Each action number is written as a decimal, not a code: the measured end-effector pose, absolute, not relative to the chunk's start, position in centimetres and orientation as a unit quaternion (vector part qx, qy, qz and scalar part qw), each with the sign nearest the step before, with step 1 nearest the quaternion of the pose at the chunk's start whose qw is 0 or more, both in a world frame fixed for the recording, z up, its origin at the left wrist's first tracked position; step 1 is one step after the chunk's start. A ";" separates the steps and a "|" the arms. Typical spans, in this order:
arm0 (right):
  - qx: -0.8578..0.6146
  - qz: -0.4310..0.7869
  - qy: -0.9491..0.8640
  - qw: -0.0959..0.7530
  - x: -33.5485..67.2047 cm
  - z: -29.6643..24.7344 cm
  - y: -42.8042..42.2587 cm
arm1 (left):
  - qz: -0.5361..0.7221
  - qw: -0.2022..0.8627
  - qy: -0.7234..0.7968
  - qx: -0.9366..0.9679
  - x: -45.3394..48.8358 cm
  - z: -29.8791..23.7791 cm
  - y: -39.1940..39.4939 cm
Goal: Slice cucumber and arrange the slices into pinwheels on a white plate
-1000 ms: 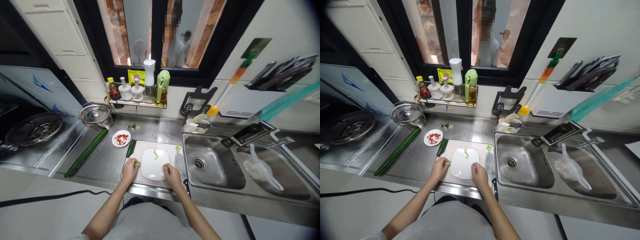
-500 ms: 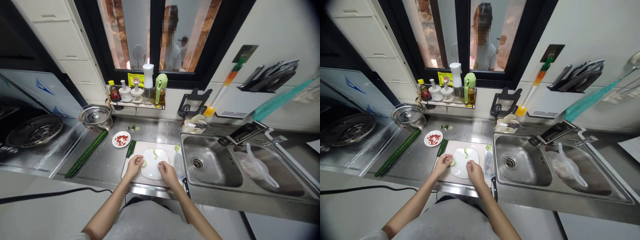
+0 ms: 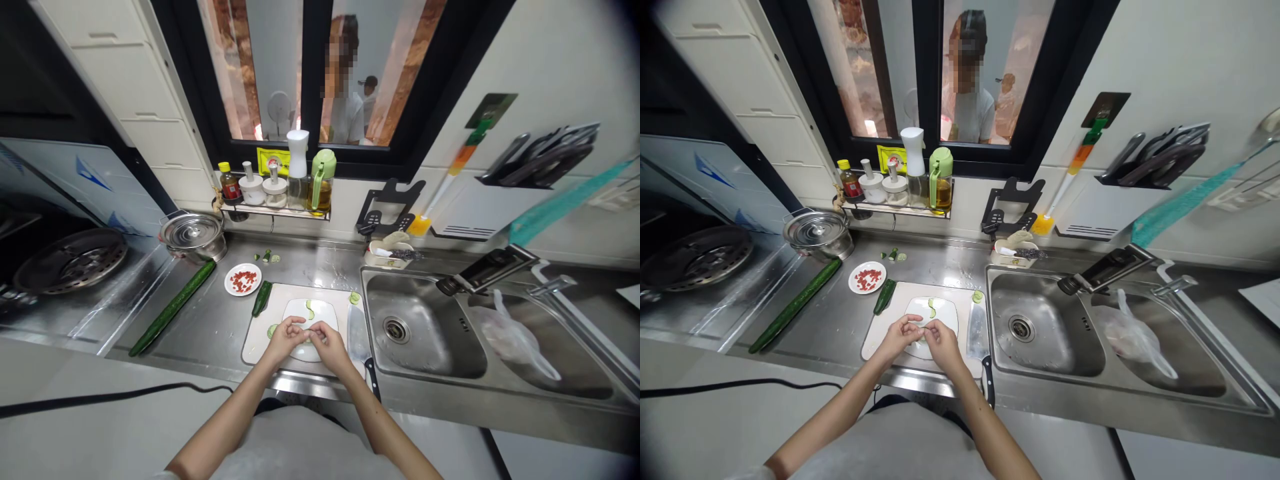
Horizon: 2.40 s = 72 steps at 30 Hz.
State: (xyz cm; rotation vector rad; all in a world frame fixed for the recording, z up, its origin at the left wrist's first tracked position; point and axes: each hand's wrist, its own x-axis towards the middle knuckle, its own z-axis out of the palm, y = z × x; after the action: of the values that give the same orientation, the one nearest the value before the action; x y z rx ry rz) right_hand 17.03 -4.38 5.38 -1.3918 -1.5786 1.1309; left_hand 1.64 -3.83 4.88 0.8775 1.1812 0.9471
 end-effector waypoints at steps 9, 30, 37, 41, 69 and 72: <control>-0.521 0.402 -0.654 0.373 18.2 5.6 -4.1 | 0.344 0.794 0.469 0.178 1.7 5.5 -4.7; -0.533 0.447 -0.636 0.333 17.5 5.0 -4.8 | 0.415 0.761 0.466 0.176 2.0 6.2 -4.4; -0.530 0.504 -0.588 0.346 17.3 4.5 -4.6 | 0.424 0.732 0.475 0.241 1.9 5.6 -4.2; -0.522 0.551 -0.554 0.342 17.2 4.2 -4.4 | 0.425 0.720 0.475 0.274 1.8 4.9 -4.2; -0.627 0.495 -0.528 0.288 17.1 0.8 -1.1 | 0.429 0.580 0.552 0.417 2.2 -0.9 -0.9; -0.650 0.399 -0.600 0.241 17.6 1.0 1.2 | 0.402 0.527 0.588 0.463 2.4 -1.3 1.0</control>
State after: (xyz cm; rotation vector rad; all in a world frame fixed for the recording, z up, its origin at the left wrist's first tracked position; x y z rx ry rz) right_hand 17.60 1.20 1.01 -1.7794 -1.6401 1.0926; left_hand 2.38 0.98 -1.27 1.1059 1.4066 0.9620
